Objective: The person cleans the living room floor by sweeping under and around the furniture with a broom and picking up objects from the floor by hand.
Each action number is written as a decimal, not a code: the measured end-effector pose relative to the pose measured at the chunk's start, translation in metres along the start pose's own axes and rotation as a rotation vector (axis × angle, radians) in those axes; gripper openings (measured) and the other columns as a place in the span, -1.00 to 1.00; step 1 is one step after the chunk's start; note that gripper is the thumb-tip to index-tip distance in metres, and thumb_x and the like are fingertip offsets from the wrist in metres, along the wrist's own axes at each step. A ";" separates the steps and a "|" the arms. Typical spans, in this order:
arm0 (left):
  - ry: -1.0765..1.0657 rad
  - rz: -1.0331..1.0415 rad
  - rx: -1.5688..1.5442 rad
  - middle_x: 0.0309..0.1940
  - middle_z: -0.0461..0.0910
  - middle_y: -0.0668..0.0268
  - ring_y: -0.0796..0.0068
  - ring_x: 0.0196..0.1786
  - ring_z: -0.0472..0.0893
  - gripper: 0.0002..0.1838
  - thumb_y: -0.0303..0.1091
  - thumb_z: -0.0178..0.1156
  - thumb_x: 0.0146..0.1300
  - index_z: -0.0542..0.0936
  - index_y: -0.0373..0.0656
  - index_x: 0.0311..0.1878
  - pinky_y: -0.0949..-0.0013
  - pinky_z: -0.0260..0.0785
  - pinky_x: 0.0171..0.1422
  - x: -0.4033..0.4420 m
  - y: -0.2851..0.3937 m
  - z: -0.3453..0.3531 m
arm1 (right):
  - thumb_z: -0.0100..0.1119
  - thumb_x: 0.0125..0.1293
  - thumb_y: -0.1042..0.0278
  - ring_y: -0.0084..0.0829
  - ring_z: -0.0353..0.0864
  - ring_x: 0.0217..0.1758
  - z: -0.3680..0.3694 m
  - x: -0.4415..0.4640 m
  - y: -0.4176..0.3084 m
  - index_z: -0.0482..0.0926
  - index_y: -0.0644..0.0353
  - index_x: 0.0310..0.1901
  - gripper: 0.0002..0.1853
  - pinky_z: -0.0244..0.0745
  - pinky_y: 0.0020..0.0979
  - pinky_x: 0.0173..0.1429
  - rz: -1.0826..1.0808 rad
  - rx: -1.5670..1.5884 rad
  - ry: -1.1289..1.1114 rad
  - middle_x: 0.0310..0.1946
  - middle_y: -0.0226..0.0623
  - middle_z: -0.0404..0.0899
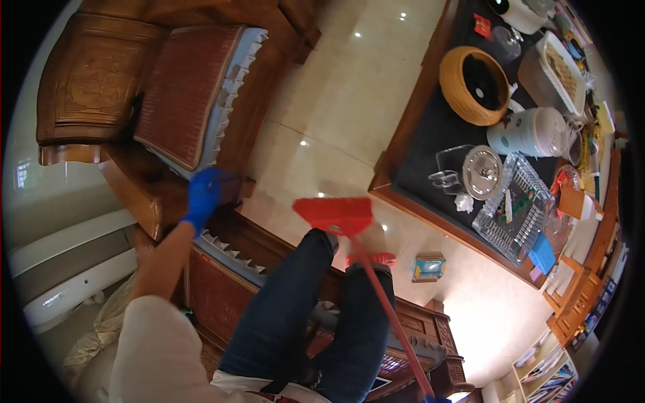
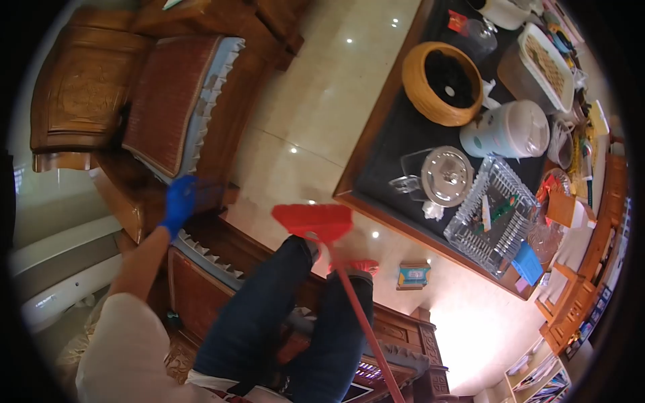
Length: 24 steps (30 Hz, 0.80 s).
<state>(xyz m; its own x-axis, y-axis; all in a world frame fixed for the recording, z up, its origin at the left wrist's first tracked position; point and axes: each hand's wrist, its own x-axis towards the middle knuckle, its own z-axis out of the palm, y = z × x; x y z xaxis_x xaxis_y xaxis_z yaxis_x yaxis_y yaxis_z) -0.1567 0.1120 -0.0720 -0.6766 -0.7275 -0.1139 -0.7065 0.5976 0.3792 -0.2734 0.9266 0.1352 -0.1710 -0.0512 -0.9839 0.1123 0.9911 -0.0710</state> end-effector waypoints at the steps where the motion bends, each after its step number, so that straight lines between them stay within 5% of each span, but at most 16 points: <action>1: 0.041 0.078 0.115 -0.03 0.51 0.14 0.08 0.09 0.46 -0.72 -0.38 0.10 0.18 0.55 -0.14 -0.03 0.16 0.25 0.22 0.002 0.009 -0.046 | 0.03 0.32 0.31 -0.47 0.41 -0.59 0.001 0.027 -0.044 0.51 0.21 -0.39 -0.81 0.25 -0.41 -0.56 -0.066 0.089 0.075 -0.62 -0.34 0.45; 3: 0.067 0.137 0.414 0.06 0.45 0.14 0.09 0.21 0.35 -0.68 -0.38 0.11 0.18 0.51 -0.15 0.03 0.09 0.03 0.37 0.011 -0.003 -0.122 | 0.07 0.20 -0.05 0.08 0.56 -0.38 -0.001 0.073 -0.140 0.52 0.17 -0.37 -0.62 0.43 -0.05 -0.29 -0.129 -0.299 0.180 -0.56 0.04 0.53; 8: 0.137 0.030 0.604 0.25 0.28 0.13 0.10 0.38 0.14 -0.59 -0.31 0.09 0.22 0.42 -0.16 0.14 0.01 -0.20 0.45 0.006 -0.097 -0.186 | 0.03 0.23 -0.06 0.07 0.56 -0.48 0.027 0.197 -0.244 0.47 0.14 -0.36 -0.62 0.43 -0.01 -0.40 -0.370 -0.252 0.321 -0.62 0.01 0.52; 10: -0.103 -0.003 0.446 0.31 0.19 0.17 0.08 0.43 0.01 -0.59 -0.28 0.02 0.27 0.40 -0.11 0.18 0.04 -0.19 0.45 -0.010 -0.169 -0.167 | 0.03 0.24 -0.06 0.06 0.56 -0.49 0.033 0.260 -0.270 0.46 0.14 -0.37 -0.62 0.42 -0.03 -0.43 -0.427 -0.293 0.365 -0.62 0.02 0.52; 14: 0.051 0.040 0.374 0.30 0.21 0.14 0.03 0.42 0.02 -0.62 -0.28 -0.04 0.30 0.41 -0.11 0.17 0.09 -0.19 0.46 -0.015 -0.145 -0.151 | 0.07 0.23 -0.06 0.04 0.53 -0.55 0.029 0.382 -0.319 0.43 0.13 -0.45 -0.62 0.39 -0.08 -0.48 -0.576 -0.361 0.538 -0.68 -0.04 0.49; 24: 0.025 0.037 0.101 0.34 0.13 0.05 0.11 0.45 -0.02 -0.49 -0.09 -0.29 0.37 0.37 -0.25 0.17 0.16 -0.29 0.48 -0.011 -0.151 -0.142 | 0.12 0.20 -0.07 0.02 0.52 -0.56 0.141 0.636 -0.519 0.47 0.18 -0.45 -0.59 0.38 -0.08 -0.50 -0.804 -0.273 0.461 -0.67 -0.01 0.48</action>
<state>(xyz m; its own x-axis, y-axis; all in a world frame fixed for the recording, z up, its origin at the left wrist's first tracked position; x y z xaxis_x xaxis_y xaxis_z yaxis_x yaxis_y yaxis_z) -0.0128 -0.0181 0.0023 -0.6982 -0.7116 -0.0785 -0.6993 0.6544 0.2878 -0.3028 0.3620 -0.4769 -0.4710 -0.7316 -0.4928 -0.4276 0.6780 -0.5979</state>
